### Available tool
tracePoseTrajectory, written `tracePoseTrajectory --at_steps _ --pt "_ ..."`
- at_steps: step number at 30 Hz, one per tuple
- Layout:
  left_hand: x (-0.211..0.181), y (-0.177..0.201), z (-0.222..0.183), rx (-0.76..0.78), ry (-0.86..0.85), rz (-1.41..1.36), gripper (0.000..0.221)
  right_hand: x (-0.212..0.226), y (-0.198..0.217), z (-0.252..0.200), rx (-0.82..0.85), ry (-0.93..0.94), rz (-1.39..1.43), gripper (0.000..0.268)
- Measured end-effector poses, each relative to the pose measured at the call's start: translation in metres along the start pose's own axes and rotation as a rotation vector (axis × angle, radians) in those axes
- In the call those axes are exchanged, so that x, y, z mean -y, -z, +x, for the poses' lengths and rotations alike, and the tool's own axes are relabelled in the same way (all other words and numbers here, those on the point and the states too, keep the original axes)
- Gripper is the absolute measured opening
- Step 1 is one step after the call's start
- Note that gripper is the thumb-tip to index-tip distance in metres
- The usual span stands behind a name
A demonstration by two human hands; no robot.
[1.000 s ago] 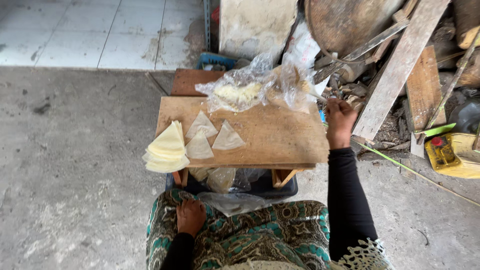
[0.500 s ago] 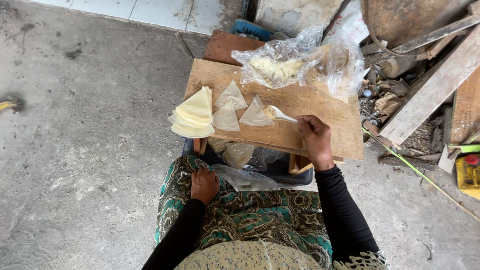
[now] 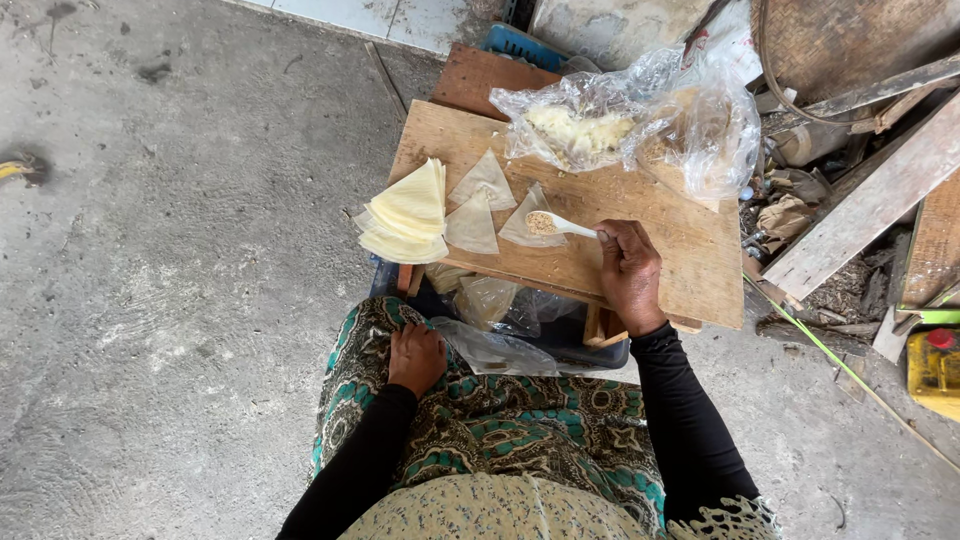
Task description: The person uses a spoon to place a small amount of granular filling onto triangular dough sheets and then folds them into smaller triangular packages by hand.
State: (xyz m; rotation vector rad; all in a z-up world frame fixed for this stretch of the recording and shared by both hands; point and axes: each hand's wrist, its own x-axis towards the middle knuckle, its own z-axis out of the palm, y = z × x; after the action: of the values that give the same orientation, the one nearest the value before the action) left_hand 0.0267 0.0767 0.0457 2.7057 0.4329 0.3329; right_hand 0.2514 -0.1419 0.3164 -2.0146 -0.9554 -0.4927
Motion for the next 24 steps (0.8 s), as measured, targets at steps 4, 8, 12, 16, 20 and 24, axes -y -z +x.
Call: tracePoseTrajectory --at_steps 4,8,12,16,20,24 --pt "0.000 0.001 0.000 0.003 0.002 -0.005 0.021 0.000 0.001 0.000 -0.009 0.028 0.001 0.010" --pt "0.000 0.002 0.000 -0.003 0.003 -0.012 0.020 -0.011 -0.002 -0.002 0.004 -0.033 0.014 0.008" --pt "-0.001 0.005 0.000 -0.012 -0.002 -0.021 0.019 -0.027 -0.006 -0.004 0.009 -0.128 0.131 0.005" --pt "-0.002 0.006 0.000 0.004 0.007 -0.030 0.019 -0.035 -0.002 0.001 0.065 -0.313 0.260 0.008" --pt "0.000 0.004 -0.001 -0.016 0.002 -0.052 0.018 -0.021 -0.006 0.005 0.076 -0.298 0.314 0.009" --pt "-0.001 0.003 0.000 -0.009 0.007 -0.040 0.019 0.009 -0.035 0.006 0.102 -0.144 0.205 0.007"
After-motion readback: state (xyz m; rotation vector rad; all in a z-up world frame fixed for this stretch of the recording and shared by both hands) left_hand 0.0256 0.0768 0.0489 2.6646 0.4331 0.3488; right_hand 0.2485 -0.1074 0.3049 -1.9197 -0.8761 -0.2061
